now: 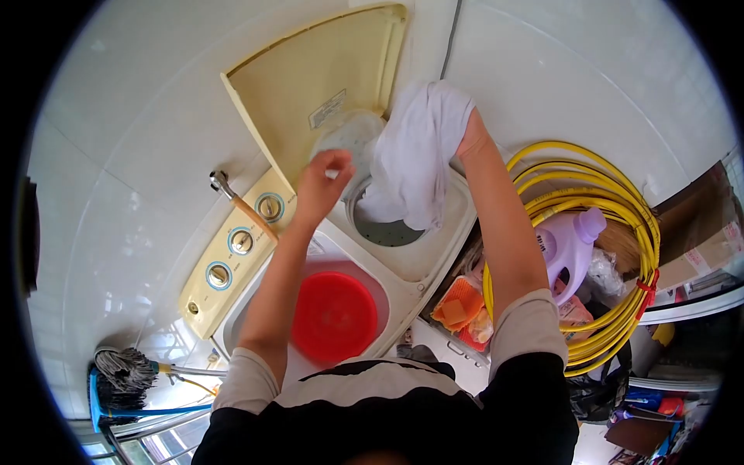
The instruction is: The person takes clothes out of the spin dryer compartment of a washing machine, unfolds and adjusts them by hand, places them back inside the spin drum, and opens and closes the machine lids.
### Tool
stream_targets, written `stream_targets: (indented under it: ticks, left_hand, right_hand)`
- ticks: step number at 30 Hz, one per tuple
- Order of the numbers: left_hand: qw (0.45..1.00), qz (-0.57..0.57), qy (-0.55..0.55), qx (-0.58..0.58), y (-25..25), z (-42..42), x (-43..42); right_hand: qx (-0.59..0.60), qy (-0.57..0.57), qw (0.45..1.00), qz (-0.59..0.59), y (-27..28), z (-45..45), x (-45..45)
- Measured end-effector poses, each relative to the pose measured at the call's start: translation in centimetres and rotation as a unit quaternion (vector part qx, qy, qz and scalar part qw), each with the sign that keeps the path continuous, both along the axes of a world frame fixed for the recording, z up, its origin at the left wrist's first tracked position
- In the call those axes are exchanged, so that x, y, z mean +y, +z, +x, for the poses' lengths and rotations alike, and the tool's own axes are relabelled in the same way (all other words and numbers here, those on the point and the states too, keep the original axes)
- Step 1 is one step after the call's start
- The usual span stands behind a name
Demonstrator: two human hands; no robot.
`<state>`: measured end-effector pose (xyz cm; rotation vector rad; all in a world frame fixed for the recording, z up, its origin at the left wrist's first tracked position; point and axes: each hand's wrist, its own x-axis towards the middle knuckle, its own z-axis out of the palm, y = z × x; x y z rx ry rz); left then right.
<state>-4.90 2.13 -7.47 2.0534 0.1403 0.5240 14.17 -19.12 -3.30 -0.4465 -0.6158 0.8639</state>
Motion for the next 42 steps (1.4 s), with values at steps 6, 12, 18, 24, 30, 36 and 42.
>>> stream_targets:
  ticks: [6, 12, 18, 24, 30, 36, 42]
  left_hand:
    - [0.972, 0.143, -0.032, -0.182, -0.8, 3.0, -0.7]
    - [0.954, -0.204, -0.157, 0.155, -2.7, 2.1, 2.8]
    - [0.929, 0.363, -0.028, 0.063, 0.7, 0.3, 2.2]
    - [0.943, 0.315, 0.085, 0.057, -1.2, 2.5, 2.9]
    - [0.941, 0.309, 0.123, 0.067, -1.9, 3.7, 2.0]
    - [0.935, 0.314, 0.054, 0.158, -5.6, 5.1, 1.8]
    - [0.871, 0.365, -0.023, 0.328, -12.4, 6.1, 0.5]
  right_hand:
    - [-0.023, 0.033, 0.999, -0.032, -1.7, 1.2, 1.4]
    - [-0.227, -0.158, 0.893, -0.354, 2.0, -0.3, 0.0]
    - [-0.538, -0.207, 0.628, -0.523, 2.1, 1.3, -0.4]
    - [-0.533, 0.021, 0.610, -0.586, 3.5, 0.2, -0.7]
    - [-0.458, 0.068, 0.686, -0.561, -0.8, -0.6, -1.3]
    - [-0.550, -0.202, 0.576, -0.570, -6.7, -0.3, 0.2]
    - [-0.557, -0.200, 0.529, -0.608, -14.4, -1.2, 1.8]
